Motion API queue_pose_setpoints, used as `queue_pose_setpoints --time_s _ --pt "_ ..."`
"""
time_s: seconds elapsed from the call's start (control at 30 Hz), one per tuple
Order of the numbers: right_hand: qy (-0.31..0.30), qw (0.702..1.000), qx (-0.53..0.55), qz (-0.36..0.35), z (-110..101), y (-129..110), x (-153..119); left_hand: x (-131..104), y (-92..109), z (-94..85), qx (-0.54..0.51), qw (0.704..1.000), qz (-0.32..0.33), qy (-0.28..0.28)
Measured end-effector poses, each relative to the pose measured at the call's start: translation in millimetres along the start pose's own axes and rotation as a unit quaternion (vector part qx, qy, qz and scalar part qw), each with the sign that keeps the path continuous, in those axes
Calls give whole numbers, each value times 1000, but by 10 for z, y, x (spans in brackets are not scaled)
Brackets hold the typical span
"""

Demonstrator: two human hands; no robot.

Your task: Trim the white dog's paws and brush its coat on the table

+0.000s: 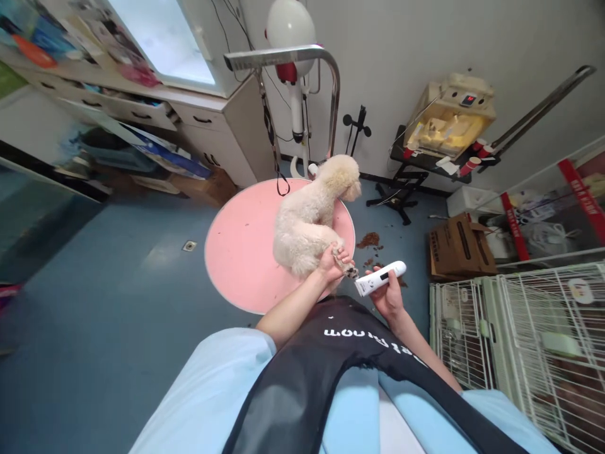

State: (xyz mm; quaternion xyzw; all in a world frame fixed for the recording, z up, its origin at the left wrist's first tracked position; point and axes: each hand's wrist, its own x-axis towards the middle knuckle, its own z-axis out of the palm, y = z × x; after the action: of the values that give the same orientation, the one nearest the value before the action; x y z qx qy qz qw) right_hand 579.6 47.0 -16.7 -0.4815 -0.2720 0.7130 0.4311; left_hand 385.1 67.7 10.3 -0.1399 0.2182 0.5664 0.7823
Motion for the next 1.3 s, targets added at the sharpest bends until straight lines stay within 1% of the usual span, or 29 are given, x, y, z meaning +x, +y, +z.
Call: queue_pose_setpoints --time_s 0.07,0.13,0.2,0.27,0.33,0.37,0.43,0.5,0.53,0.67,0.73,0.83,0.93,1.0,1.1,1.2,1.3 --pt "14 998 -19 -64 2 -34 -115 30 -10 29 8 1000 0 -1" --pt "34 982 -96 -157 52 -43 -203 51 -27 54 9 1000 0 -5" --pt "44 945 -199 -257 117 -37 -245 67 -49 70 10 1000 2 -15" --pt "37 897 -285 -337 169 -31 -245 79 -67 79 11 1000 8 -23" --pt "19 856 -337 -392 195 -32 -220 88 -75 84 10 1000 14 -24" --pt "9 841 -353 -410 199 -35 -205 92 -74 85 9 1000 16 -24" --pt "-3 821 -368 -436 196 -43 -179 96 -66 89 9 999 19 -25" --pt "-6 817 -372 -441 190 -52 -161 96 -56 94 12 999 20 -31" --pt "-9 822 -372 -431 187 -56 -155 96 -53 97 13 999 21 -33" --pt "-38 858 -379 -343 192 -91 -156 100 -55 116 2 999 24 -25" --pt "-49 865 -382 -321 201 -123 -179 96 -58 138 -5 1000 21 -18" --pt "-81 856 -381 -340 209 -166 -235 67 -55 193 -21 1000 19 -10" --pt "-97 828 -382 -398 190 -177 -276 30 -46 253 -43 999 13 -5" --pt "-103 813 -389 -420 166 -170 -275 17 -38 279 -56 998 16 -7" --pt "-131 813 -408 -394 136 -166 -257 21 -28 286 -65 997 25 -10" --pt "-135 816 -424 -369 120 -181 -261 33 -24 274 -64 998 20 -16" --pt "-145 810 -443 -357 105 -187 -279 38 -27 270 -61 998 18 -20"
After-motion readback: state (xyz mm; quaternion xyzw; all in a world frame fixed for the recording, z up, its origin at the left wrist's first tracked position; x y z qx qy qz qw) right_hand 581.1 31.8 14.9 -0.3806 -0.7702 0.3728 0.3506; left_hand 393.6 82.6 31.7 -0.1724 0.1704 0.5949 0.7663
